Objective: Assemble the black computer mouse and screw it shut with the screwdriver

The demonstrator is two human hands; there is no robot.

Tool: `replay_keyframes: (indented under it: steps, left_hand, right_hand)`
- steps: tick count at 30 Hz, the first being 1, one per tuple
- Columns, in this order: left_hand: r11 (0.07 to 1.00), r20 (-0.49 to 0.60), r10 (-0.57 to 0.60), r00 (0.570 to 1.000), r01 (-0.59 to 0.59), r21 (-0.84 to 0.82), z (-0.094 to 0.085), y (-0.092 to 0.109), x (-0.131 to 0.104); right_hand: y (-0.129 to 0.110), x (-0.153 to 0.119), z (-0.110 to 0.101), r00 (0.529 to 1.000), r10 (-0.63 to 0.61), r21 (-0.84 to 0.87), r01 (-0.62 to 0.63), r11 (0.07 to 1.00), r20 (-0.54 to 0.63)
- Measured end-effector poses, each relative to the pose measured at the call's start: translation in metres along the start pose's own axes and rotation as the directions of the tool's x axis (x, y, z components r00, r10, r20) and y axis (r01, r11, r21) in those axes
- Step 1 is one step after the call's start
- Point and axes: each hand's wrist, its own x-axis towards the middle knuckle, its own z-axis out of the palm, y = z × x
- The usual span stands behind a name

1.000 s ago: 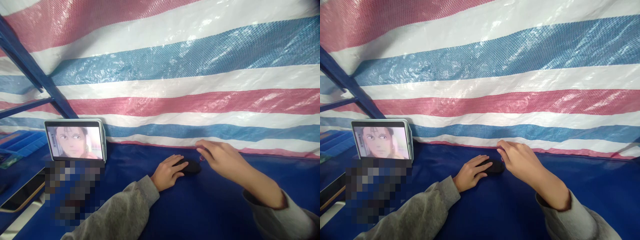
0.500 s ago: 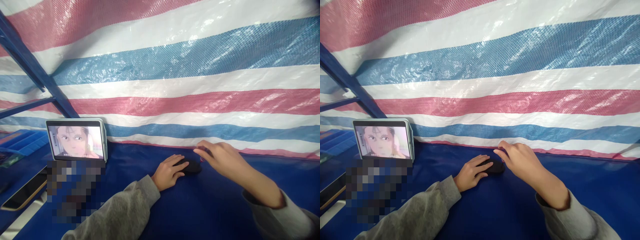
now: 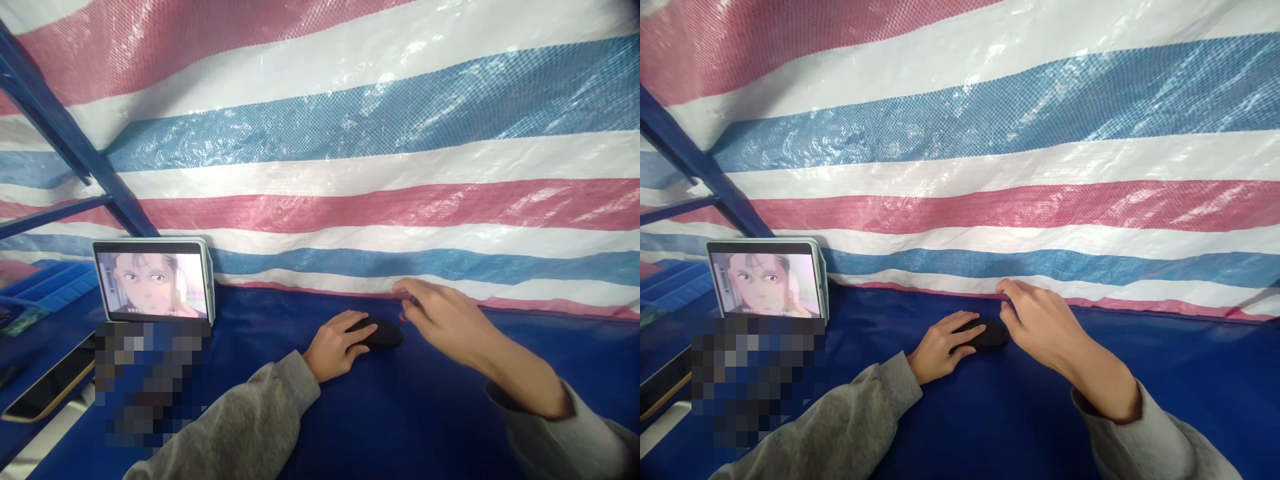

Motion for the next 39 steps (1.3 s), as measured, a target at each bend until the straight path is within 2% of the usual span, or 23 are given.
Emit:
replay_keyframes:
  steps: [3, 9, 15, 22, 26, 28, 34, 39]
  left_hand:
    - [1.0, 0.003, 0.002, 1.0, -0.002, 0.006, 0.0, 0.0002, 0.0]
    - [1.0, 0.006, 0.003, 1.0, -0.004, 0.013, 0.0014, -0.001, -0.001]
    - [1.0, 0.01, 0.0, 1.0, 0.0, 0.005, 0.0007, -0.0006, -0.0009]
    - [1.0, 0.017, -0.005, 1.0, 0.005, 0.012, 0.0003, -0.0002, -0.0012]
    - [1.0, 0.018, -0.008, 1.0, 0.008, 0.016, -0.0001, 0.0, -0.0009]
    - [1.0, 0.021, -0.003, 1.0, 0.003, 0.016, 0.0, 0.0, -0.0009]
    - [1.0, 0.019, -0.005, 1.0, 0.004, 0.024, 0.0012, -0.0008, -0.0012]
    - [1.0, 0.024, 0.004, 1.0, -0.004, 0.025, 0.0009, -0.001, -0.0009]
  right_hand:
    - [0.0, -0.0002, 0.0004, 1.0, -0.023, 0.029, 0.023, 0.999, 0.003]
    - [0.0013, 0.002, 0.001, 0.995, 0.094, -0.027, -0.093, 0.995, 0.034]
    - [0.0008, -0.0005, 0.0001, 1.0, -0.024, 0.067, 0.025, 0.997, -0.017]
    - [0.0005, 0.0004, 0.0017, 0.998, 0.049, 0.004, -0.049, 0.999, 0.029]
    - [0.0004, -0.0009, -0.0009, 0.998, -0.058, 0.099, 0.058, 0.993, 0.0]
    - [0.0007, -0.0007, -0.0003, 0.997, -0.075, 0.102, 0.074, 0.992, 0.009]
    - [0.0006, 0.0004, 0.0009, 0.999, 0.029, 0.0, -0.029, 1.0, 0.023]
    - [-0.0009, -0.0011, -0.0005, 0.998, -0.07, 0.105, 0.069, 0.992, 0.006]
